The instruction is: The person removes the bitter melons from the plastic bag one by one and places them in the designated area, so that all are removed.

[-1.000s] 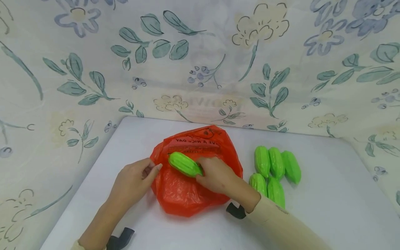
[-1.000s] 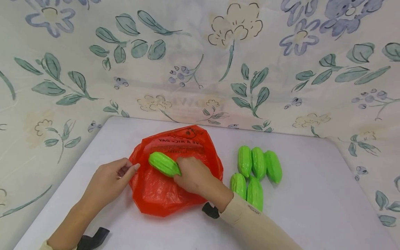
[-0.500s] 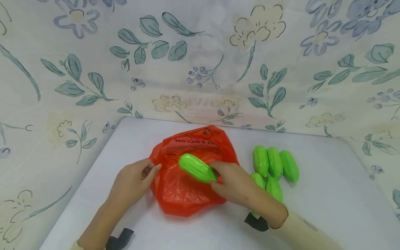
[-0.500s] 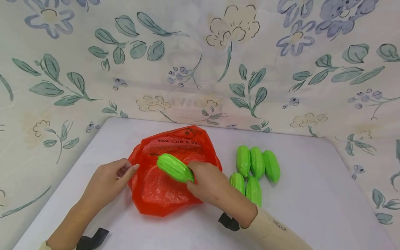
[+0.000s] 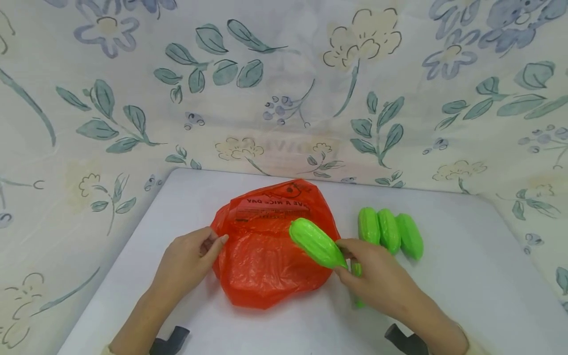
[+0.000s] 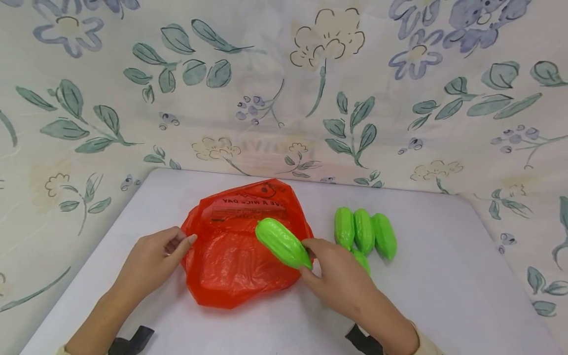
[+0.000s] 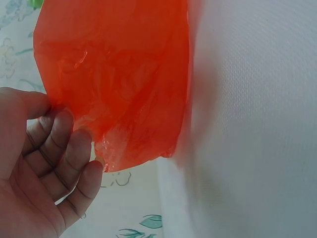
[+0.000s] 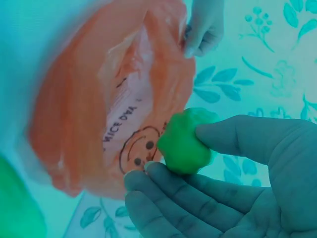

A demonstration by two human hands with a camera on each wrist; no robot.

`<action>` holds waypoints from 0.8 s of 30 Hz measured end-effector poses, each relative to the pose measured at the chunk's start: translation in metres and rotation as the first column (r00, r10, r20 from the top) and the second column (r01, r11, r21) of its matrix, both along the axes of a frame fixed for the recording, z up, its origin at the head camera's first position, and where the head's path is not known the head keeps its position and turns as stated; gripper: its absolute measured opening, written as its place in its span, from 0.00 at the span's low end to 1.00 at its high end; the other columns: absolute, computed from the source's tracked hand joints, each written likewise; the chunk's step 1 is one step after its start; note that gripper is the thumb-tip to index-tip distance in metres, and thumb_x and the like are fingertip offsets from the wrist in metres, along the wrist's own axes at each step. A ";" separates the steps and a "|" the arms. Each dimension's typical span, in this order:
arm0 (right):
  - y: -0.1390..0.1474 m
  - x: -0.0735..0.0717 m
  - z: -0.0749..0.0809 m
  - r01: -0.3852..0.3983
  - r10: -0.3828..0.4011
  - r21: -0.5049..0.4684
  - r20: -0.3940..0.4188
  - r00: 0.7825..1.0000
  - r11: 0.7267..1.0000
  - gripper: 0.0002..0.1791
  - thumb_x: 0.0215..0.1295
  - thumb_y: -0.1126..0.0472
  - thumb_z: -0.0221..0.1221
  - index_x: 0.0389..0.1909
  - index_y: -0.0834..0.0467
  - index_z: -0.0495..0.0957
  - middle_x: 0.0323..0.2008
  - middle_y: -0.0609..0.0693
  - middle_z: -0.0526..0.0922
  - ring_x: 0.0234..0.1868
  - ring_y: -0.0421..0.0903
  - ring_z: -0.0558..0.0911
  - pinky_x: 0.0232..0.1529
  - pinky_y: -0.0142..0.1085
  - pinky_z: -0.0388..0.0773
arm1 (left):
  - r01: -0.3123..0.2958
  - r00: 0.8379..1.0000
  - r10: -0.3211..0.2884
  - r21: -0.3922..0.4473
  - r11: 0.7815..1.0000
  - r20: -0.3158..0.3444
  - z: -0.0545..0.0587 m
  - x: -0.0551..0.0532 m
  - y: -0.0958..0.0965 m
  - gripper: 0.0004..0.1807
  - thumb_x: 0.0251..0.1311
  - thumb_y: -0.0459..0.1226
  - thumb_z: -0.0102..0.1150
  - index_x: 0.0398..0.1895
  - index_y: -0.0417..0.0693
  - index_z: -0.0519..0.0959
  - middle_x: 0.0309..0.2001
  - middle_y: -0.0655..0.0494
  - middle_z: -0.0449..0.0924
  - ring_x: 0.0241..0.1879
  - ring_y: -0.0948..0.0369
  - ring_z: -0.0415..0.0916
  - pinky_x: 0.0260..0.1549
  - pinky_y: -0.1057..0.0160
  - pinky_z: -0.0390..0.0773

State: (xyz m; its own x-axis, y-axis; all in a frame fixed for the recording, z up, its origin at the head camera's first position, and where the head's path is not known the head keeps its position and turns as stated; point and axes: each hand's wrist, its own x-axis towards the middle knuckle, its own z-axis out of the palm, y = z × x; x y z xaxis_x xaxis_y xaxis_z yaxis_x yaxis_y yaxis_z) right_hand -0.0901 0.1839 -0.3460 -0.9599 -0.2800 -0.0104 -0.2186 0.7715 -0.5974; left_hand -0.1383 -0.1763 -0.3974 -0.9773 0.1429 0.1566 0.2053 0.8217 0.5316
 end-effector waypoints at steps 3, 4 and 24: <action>0.013 0.009 -0.003 0.030 -0.030 -0.025 0.019 0.999 0.999 0.23 0.66 0.62 0.70 0.61 0.54 0.81 0.52 0.42 0.86 0.51 0.43 0.85 0.52 0.44 0.84 | 0.000 1.000 0.000 -0.004 1.000 0.007 0.000 -0.001 0.001 0.08 0.70 0.41 0.66 0.35 0.50 0.79 0.22 0.62 0.73 0.24 0.60 0.71 0.23 0.66 0.76; 0.018 0.012 -0.005 0.037 -0.036 -0.035 0.019 0.999 0.999 0.23 0.66 0.61 0.70 0.62 0.54 0.81 0.54 0.43 0.85 0.52 0.44 0.85 0.52 0.44 0.84 | -0.001 1.000 0.001 -0.006 1.000 0.010 0.000 -0.001 0.002 0.08 0.70 0.41 0.65 0.35 0.49 0.79 0.22 0.61 0.74 0.24 0.60 0.71 0.23 0.66 0.76; 0.088 0.062 -0.038 0.213 -0.213 -0.020 -0.050 0.976 0.977 0.26 0.67 0.58 0.72 0.64 0.58 0.78 0.57 0.48 0.85 0.51 0.46 0.88 0.51 0.43 0.85 | -0.007 1.000 0.007 -0.008 1.000 0.006 -0.004 -0.002 0.003 0.08 0.70 0.41 0.66 0.36 0.48 0.80 0.23 0.61 0.74 0.24 0.60 0.71 0.23 0.67 0.76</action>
